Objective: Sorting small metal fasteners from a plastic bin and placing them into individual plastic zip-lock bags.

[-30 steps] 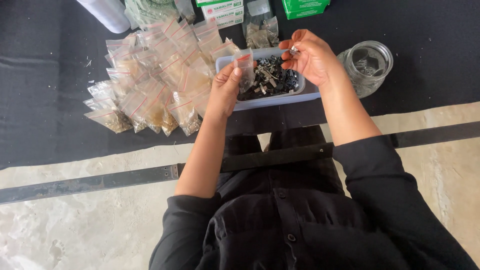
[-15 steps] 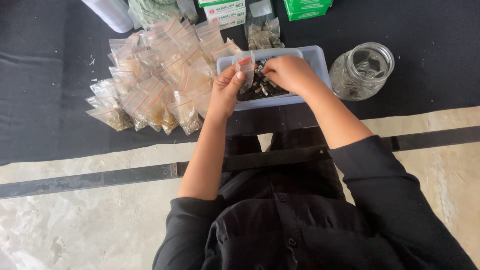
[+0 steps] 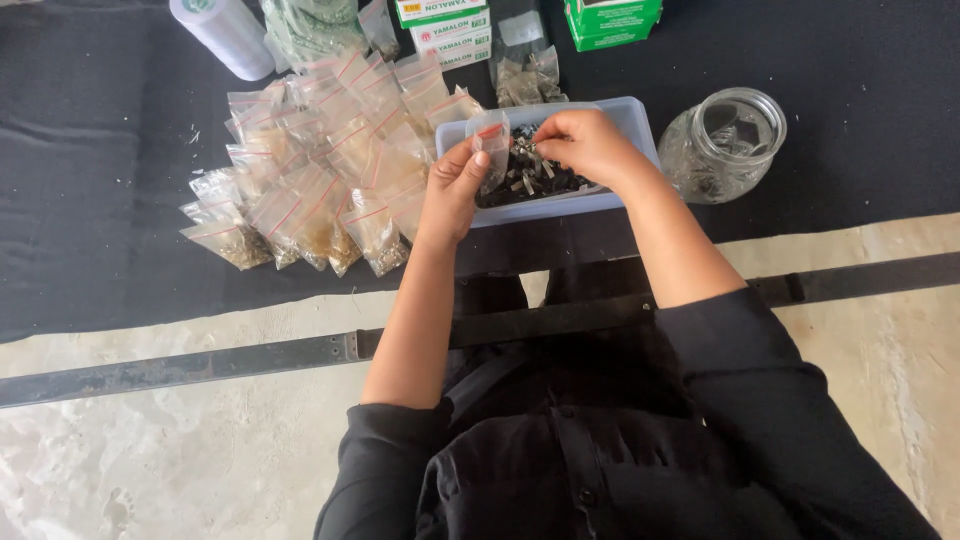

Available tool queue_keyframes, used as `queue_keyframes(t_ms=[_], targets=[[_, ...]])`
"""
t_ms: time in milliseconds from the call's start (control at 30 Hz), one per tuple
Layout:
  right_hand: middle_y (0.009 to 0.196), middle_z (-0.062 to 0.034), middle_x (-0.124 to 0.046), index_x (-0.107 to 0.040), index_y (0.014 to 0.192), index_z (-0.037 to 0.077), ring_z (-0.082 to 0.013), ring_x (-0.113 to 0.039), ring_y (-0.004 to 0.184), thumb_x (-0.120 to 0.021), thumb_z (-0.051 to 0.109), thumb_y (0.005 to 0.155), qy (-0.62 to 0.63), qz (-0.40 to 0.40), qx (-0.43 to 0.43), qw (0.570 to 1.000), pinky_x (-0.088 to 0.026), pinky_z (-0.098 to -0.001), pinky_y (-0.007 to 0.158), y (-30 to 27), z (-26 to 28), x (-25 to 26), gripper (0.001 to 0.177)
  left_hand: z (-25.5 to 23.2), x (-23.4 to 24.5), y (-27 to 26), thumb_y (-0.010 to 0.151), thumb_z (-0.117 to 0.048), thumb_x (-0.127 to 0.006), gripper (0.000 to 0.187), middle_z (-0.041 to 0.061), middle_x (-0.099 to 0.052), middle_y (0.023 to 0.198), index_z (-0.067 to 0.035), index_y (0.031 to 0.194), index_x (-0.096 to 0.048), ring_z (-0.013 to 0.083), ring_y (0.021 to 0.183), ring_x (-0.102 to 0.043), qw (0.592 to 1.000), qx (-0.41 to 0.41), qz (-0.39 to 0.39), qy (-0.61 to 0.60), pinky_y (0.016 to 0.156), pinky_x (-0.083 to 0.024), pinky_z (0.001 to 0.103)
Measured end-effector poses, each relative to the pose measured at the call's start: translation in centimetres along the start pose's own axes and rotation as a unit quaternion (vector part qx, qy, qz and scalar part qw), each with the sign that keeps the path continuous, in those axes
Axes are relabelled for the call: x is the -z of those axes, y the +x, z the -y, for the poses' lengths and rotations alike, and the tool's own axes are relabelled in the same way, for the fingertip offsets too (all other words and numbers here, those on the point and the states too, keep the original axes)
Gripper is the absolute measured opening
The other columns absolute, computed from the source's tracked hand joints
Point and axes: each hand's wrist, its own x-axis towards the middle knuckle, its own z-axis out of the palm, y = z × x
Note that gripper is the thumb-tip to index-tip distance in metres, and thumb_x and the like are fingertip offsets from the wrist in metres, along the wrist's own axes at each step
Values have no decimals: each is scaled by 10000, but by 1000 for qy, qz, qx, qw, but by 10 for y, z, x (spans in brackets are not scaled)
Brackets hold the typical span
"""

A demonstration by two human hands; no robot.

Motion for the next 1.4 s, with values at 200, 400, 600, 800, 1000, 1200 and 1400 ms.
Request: queue_keyframes(t_ms=[200,400,600,800,1000,1200,1400], targets=[[866,-111,-715,-687,1054,25,-189,-729,678,-707,60,956,351,-26,13,936,-646,-290,537,-10,-15,5,106,-7,-7,0,1041,-259,-709,363,151,-756,1215,-48,1336,-699,204,1225,-655,1000,6,7,-5,1086,-498,396],[830,-104,-679,-677,1065,2,-223,-739,682,-701,38,971,395,-41,32,917,-661,-321,542,-17,-20,5,103,-11,-7,2,1067,-311,-679,378,138,-747,1245,-75,1362,-688,201,1256,-636,1000,7,8,-20,1105,-482,389],[1075,-65,-720,-706,1173,66,-89,-594,668,-533,69,1052,125,-88,17,988,-556,-239,609,-18,-9,-1,211,-7,1,0,1047,-331,-676,424,161,-715,1301,-48,1363,-659,259,1306,-631,999,13,25,-18,1182,-460,413],[1163,-31,-640,-799,1119,259,-274,-643,956,-408,-79,956,-174,60,81,980,-461,-378,785,-25,9,-19,541,-17,-3,-7,1034,-412,-676,450,110,-732,1283,-94,1353,-671,189,1270,-636,999,14,35,36,1145,-475,376],[980,-61,-528,-703,1345,356,-320,-565,923,-435,-159,977,-431,182,-34,883,-425,-421,700,-39,76,-6,687,-15,-1,-8,1045,-413,-673,468,170,-715,1305,-89,1383,-649,237,1303,-627,999,19,35,12,1137,-488,393],[986,-94,-607,-808,1154,228,-385,-611,979,-579,-124,928,-498,120,24,859,-520,-467,758,-16,31,4,478,-12,1,-8,1050,-403,-664,465,130,-729,1283,-85,1389,-646,213,1291,-619,999,12,31,20,1132,-472,385],[1176,-85,-651,-691,1376,204,-386,-639,974,-373,-109,956,-378,82,5,922,-463,-470,668,-27,60,4,613,-10,2,-5,1056,-367,-672,424,152,-745,1247,-55,1344,-679,224,1224,-671,998,3,6,-69,1084,-524,374]])
